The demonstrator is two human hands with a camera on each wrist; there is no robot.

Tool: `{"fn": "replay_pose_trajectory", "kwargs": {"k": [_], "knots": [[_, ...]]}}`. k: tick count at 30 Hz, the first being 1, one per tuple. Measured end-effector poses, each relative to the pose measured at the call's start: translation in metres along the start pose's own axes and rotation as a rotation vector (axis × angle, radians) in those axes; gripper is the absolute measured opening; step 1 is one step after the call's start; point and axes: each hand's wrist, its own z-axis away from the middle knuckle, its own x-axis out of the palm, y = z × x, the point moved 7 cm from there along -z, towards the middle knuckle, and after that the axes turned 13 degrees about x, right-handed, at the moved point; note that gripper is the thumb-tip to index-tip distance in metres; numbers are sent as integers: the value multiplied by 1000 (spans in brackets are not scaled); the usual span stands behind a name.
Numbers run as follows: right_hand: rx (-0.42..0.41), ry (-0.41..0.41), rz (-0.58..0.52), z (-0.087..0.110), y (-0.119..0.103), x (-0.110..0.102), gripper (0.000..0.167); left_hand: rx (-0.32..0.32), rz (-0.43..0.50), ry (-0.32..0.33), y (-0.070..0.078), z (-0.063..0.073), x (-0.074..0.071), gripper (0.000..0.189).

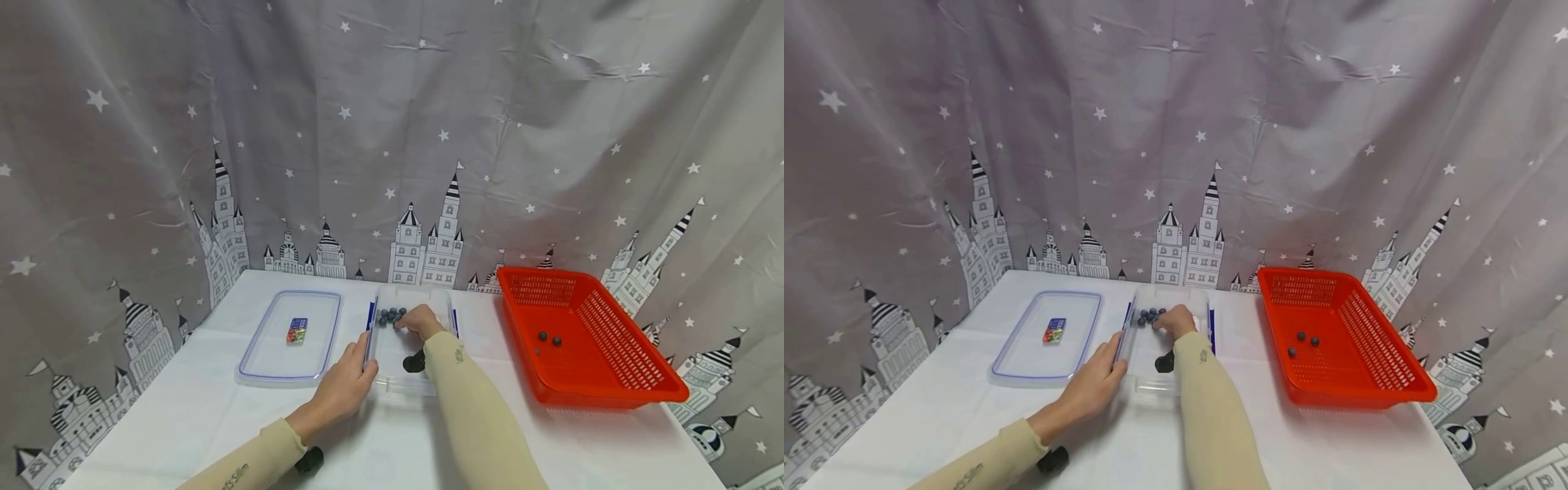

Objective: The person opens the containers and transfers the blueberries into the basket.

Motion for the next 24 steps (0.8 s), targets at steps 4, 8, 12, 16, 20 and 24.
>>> {"fn": "replay_pose_trajectory", "kwargs": {"k": [4, 8, 12, 16, 20, 24], "knots": [[3, 2, 3, 1, 3, 0, 36, -6, 4, -5, 0, 1, 2, 62], [-9, -15, 14, 5, 6, -2, 35, -5, 7, -9, 1, 2, 4, 62], [-29, -30, 54, 7, 3, -7, 38, -1, 5, -8, 2, 2, 4, 62], [-56, -40, 110, 10, -3, -15, 32, -10, 1, -3, 1, 2, 2, 62], [-89, -59, 126, 17, -12, -25, 25, -13, 4, -2, 1, 1, 1, 62], [-116, -76, 108, 26, -23, -36, 30, -13, 0, 2, 0, 0, 0, 62]]}}
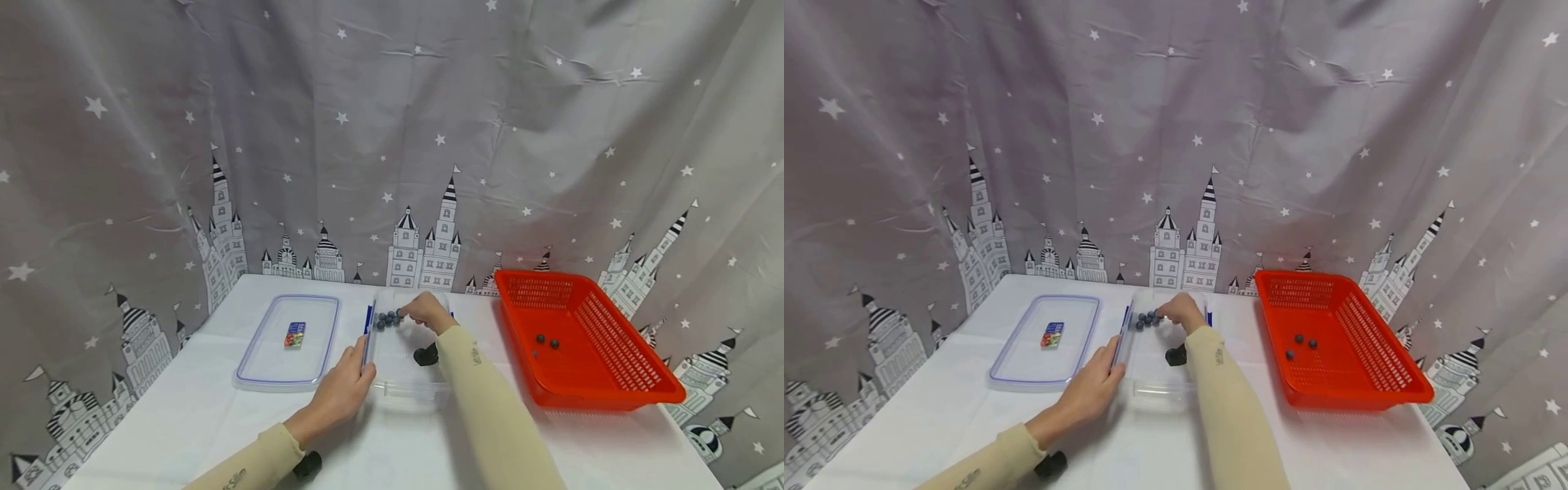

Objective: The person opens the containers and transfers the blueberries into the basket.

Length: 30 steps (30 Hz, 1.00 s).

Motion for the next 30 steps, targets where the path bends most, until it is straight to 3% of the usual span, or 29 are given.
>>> {"fn": "replay_pose_trajectory", "kwargs": {"k": [11, 18, 25, 30], "knots": [[-94, -40, -52, 14, -14, -30, 28, -6, -6, 1, -4, 1, 3, 60], [-157, -44, -34, 25, -14, -61, 28, -4, 1, -2, -3, -1, 2, 61], [-148, -41, -16, 30, -6, -93, 34, -11, 0, 0, -3, -2, -1, 62], [-161, -23, 27, 27, 8, -119, 23, -4, 11, 4, -2, -2, 0, 62]]}}
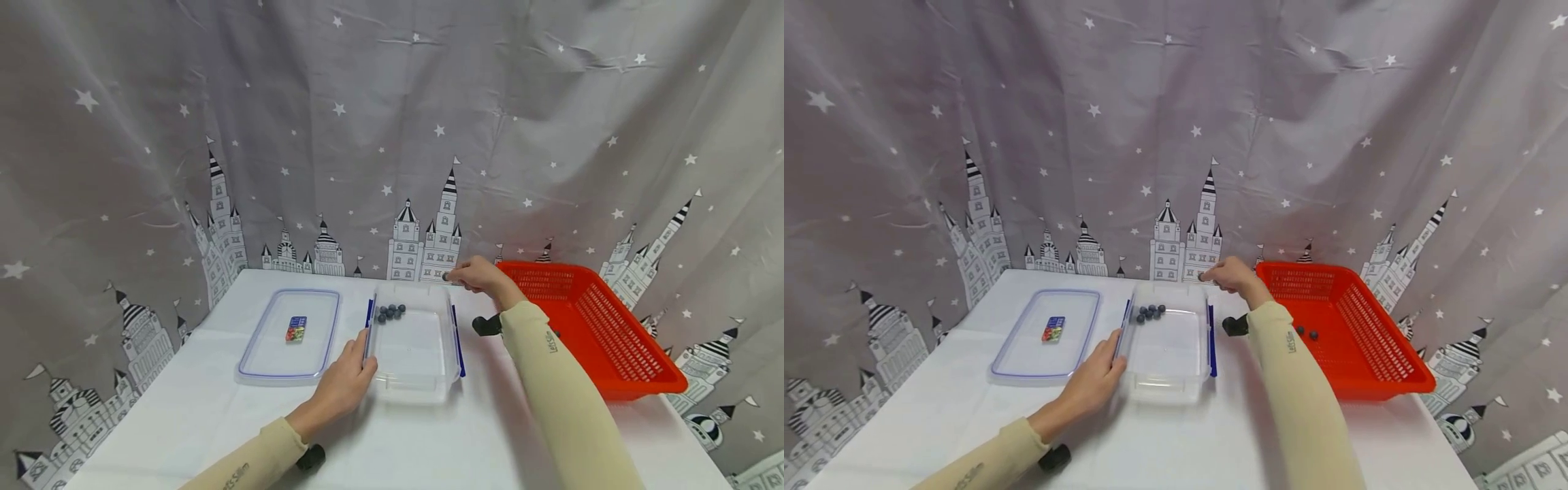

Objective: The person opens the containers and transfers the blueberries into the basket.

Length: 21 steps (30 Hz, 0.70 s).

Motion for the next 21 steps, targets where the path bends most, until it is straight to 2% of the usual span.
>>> {"fn": "replay_pose_trajectory", "kwargs": {"k": [4, 10, 16, 21], "knots": [[12, 1, 2, 1, 15, -20, 27, -3, -2, 1, -1, 0, 1, 61], [17, 19, -2, 8, 37, -47, 23, 6, -5, -2, 0, 0, 0, 62], [15, 1, -46, 18, 54, -64, 34, 2, -20, -7, 1, 1, -1, 62], [56, 16, -91, 25, 75, -78, 35, 7, -11, -16, 2, 1, 0, 63]]}}
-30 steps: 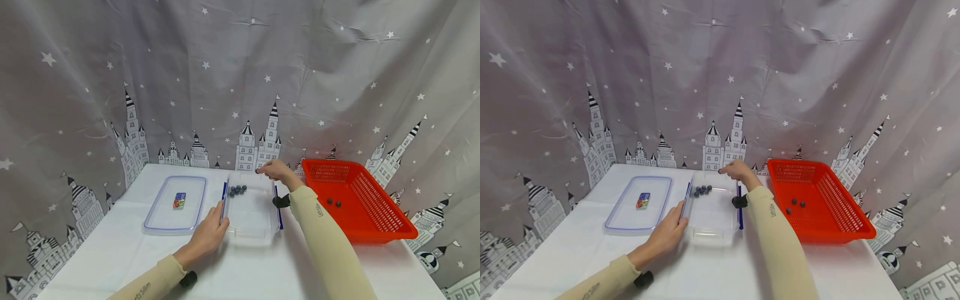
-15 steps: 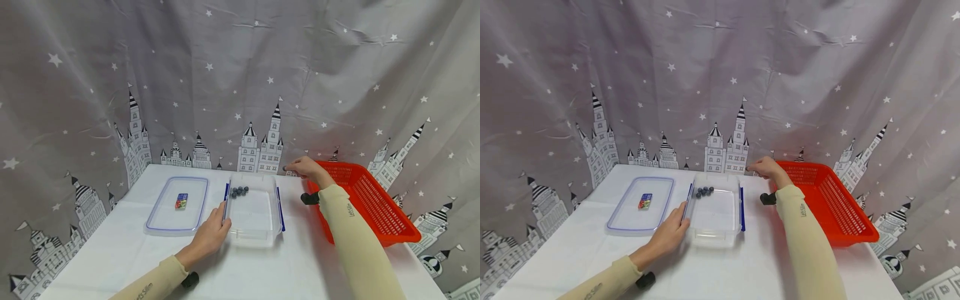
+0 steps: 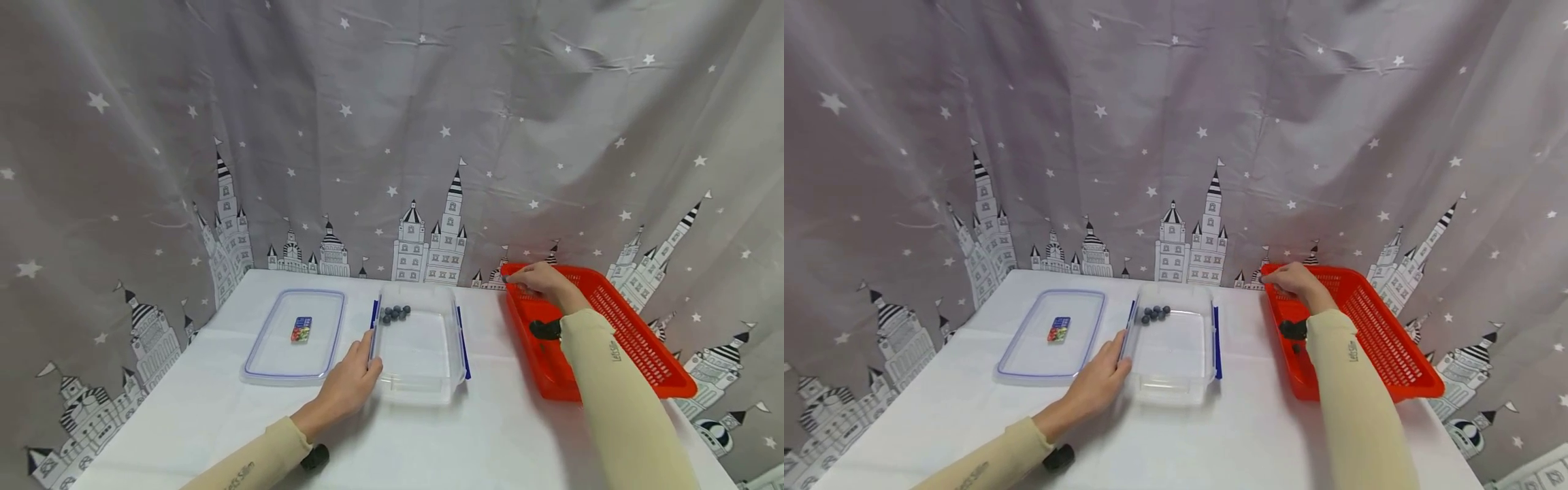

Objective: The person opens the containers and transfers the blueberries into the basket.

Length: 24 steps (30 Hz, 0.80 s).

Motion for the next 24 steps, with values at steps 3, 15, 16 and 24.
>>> {"fn": "replay_pose_trajectory", "kwargs": {"k": [3, 15, 16, 24], "knots": [[29, 16, -13, 1, 16, -10, 34, 1, 11, -8, 1, 0, 3, 63], [156, 48, -4, -5, 85, -26, 35, -7, 1, -2, 0, 0, -2, 63], [157, 53, 22, -5, 90, -27, 40, -10, 2, -4, 0, 0, -1, 63], [241, 38, 108, 3, 121, -31, 39, -16, 3, -4, 0, 1, 0, 63]]}}
